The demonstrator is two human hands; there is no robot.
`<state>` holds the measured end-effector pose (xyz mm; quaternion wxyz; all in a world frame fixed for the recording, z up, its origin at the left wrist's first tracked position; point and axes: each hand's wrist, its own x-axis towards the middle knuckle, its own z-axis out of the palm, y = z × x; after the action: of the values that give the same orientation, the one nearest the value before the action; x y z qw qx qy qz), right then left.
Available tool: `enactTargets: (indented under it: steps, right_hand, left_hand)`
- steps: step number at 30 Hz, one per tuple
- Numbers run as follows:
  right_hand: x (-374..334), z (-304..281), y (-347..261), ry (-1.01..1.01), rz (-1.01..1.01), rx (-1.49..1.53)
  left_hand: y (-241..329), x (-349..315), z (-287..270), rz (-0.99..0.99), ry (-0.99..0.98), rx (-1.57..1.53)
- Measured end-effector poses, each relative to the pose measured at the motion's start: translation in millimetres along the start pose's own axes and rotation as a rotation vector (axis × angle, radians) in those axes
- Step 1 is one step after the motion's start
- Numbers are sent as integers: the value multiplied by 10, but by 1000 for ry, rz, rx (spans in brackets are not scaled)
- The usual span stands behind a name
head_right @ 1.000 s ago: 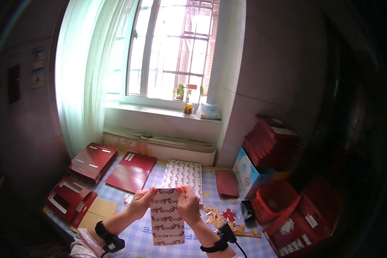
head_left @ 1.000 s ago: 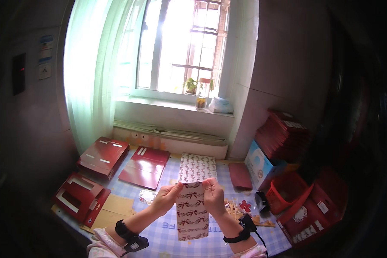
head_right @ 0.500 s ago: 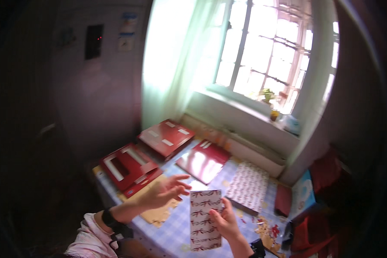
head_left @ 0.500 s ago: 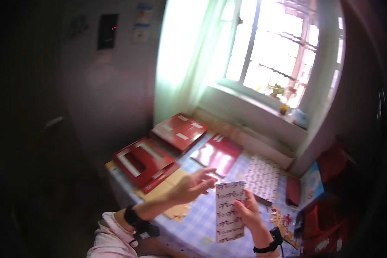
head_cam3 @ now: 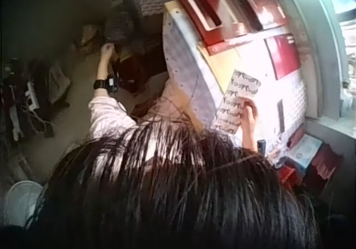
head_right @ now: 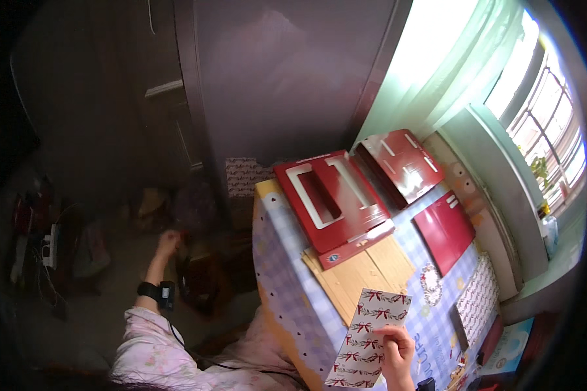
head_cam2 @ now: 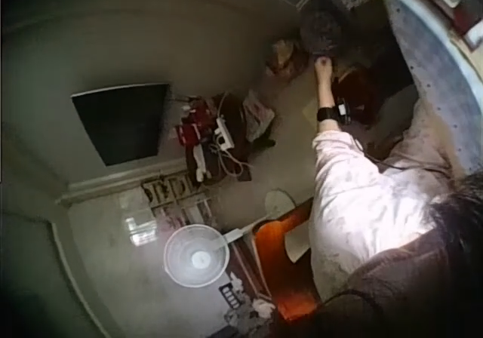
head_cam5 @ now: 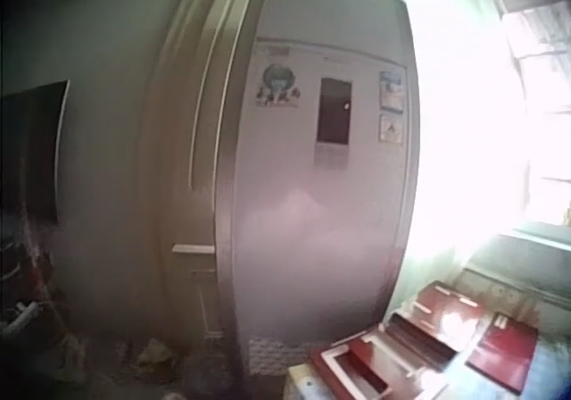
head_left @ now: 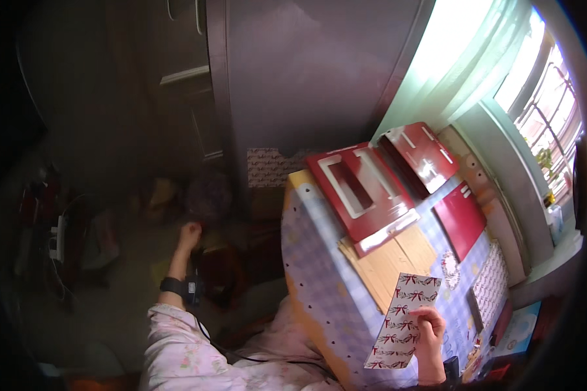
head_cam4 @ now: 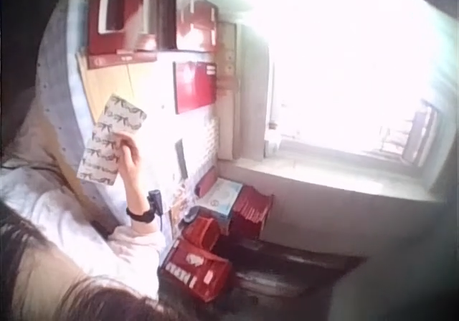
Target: Assembling and folding red cardstock folders or envelopes at a table.
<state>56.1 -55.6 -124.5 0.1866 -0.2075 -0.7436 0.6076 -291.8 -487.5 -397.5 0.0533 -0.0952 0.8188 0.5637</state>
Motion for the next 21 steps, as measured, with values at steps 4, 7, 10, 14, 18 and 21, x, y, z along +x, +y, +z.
enactTargets:
  steps: [4, 7, 10, 14, 18, 21]
  right_hand:
    - [-109, 81, 63, 47, -21, -146]
    - [-107, 162, 182, 81, 48, -71]
    - [-123, 176, 221, 200, 45, -138]
    - [-197, 124, 201, 240, 52, -174]
    - [-184, 205, 179, 247, 29, -181]
    - [-238, 207, 172, 233, 5, -238]
  left_hand:
    - [-1224, -222, 419, -77, -63, 395]
    - [-2236, -489, 202, 11, -133, 643]
    - [-2307, -674, 675, 108, -304, 858]
    - [-2160, -654, 873, 52, -388, 918]
    - [-2285, -553, 1119, 68, -416, 975]
    - [-2442, -476, 1340, 148, -458, 1069]
